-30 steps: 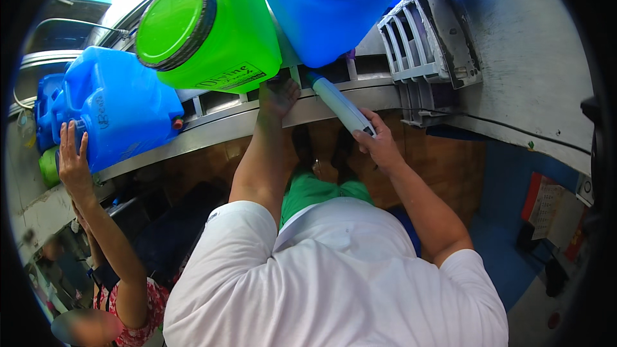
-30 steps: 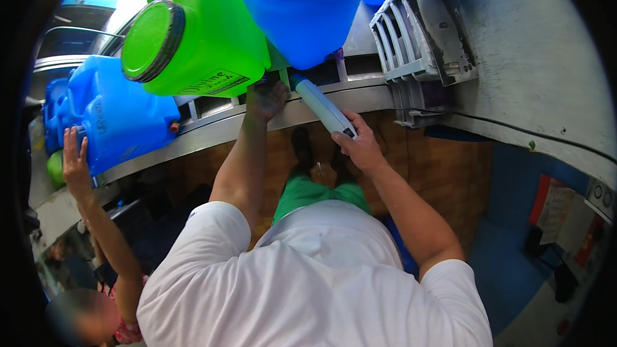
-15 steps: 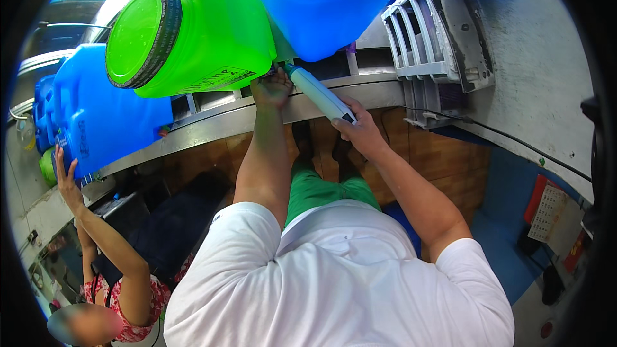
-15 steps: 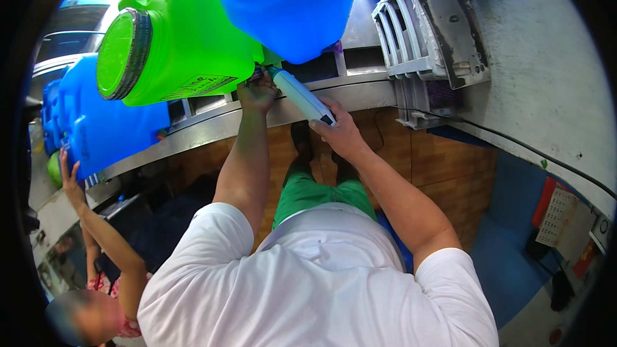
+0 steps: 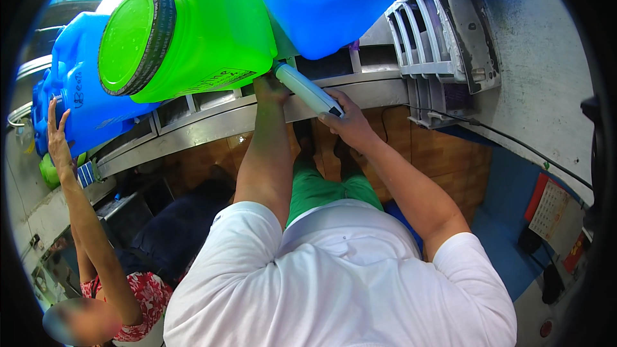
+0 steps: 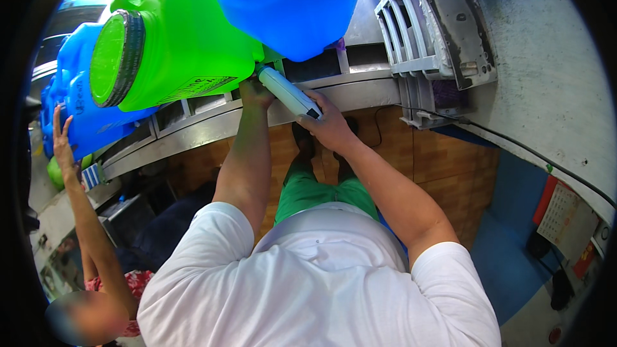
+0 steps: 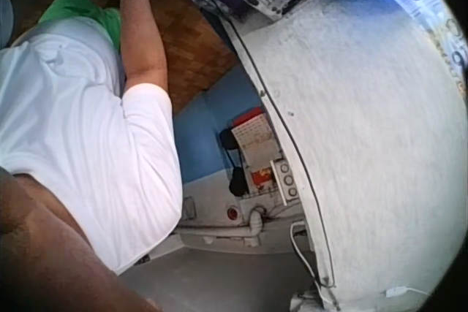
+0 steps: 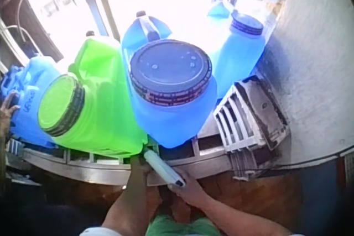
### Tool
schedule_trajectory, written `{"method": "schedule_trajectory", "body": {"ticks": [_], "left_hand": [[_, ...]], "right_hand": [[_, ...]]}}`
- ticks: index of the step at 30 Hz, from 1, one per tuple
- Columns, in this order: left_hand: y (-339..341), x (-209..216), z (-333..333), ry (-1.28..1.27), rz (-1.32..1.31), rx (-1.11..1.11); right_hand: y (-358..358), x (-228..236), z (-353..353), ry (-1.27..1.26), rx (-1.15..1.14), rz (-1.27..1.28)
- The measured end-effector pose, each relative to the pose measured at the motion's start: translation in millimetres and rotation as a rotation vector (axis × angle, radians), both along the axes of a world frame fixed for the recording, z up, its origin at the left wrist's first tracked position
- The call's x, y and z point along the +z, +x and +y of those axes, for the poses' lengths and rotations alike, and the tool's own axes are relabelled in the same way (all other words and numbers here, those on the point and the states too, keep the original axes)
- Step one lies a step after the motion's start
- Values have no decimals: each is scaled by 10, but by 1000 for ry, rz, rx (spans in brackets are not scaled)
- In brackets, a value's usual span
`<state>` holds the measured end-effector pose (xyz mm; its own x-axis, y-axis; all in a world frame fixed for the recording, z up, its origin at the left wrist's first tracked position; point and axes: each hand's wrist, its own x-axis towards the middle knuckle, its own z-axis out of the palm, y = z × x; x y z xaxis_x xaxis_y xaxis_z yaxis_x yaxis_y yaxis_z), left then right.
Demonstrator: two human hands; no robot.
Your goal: The person places several blue and green jerry cans on a metal counter, secures their lids, and uses a handheld heat-sealing tool to seal the caps. The person then moves the sealed cans to the floor and repeats the process with additional cans.
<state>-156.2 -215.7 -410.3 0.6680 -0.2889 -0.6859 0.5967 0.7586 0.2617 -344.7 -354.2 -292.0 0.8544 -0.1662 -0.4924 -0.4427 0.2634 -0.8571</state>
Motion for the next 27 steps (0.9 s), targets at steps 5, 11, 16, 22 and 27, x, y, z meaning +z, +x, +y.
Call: {"method": "schedule_trajectory", "body": {"ticks": [5,11,16,22,27], "left_hand": [[8,-128,104,51,-22,-18],[-32,-71,156,62,-25,-99],[-90,193,149,130,83,-146],[-9,-202,361,165,-121,-214],[7,-14,240,214,-29,-265]], "right_hand": [[-94,-1,-89,67,16,20],[-45,-163,-179,173,22,34],[-18,-270,-227,243,-76,79],[-151,-311,-78,304,30,89],[-220,-384,-19,268,-86,68]]}}
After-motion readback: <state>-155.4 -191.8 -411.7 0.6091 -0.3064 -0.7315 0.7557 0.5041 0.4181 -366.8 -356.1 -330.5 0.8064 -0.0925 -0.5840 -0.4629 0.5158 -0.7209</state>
